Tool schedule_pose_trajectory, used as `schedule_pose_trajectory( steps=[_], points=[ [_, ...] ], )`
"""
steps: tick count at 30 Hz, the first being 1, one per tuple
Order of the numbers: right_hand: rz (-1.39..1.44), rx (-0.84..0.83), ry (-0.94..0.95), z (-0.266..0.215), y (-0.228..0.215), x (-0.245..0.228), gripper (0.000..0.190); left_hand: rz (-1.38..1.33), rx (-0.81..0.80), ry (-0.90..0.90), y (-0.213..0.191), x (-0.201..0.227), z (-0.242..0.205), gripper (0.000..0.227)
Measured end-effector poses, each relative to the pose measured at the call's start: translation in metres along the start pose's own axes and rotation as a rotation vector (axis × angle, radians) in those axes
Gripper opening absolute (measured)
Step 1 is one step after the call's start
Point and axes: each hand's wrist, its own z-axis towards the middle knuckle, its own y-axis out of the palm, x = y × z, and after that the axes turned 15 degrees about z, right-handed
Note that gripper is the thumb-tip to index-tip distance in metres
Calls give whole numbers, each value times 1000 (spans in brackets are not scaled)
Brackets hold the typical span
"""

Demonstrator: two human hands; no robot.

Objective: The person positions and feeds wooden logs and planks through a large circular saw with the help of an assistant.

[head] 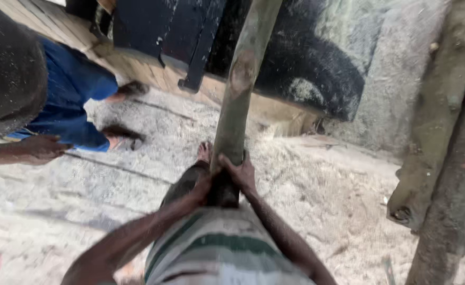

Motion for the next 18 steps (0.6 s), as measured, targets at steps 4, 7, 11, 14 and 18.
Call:
schedule_pose_trajectory(
  steps=[4, 7, 11, 14, 18],
  points=[
    [86, -20, -34, 46, -4, -39, 94, 155, 103, 76, -12, 22, 45, 52],
    [77, -21, 112, 64, -13, -46, 95, 264, 179, 79, -4, 28, 69, 58],
    [26, -3, -39, 96, -20, -61, 94, 340, 226, 60, 27, 93, 88, 57],
    [87, 13, 57, 129, -26, -67, 89, 330, 164, 85, 51, 116, 70, 61],
    [42, 15, 39, 167, -35, -96, 87, 92, -4, 71, 91, 173, 78, 64]
  ],
)
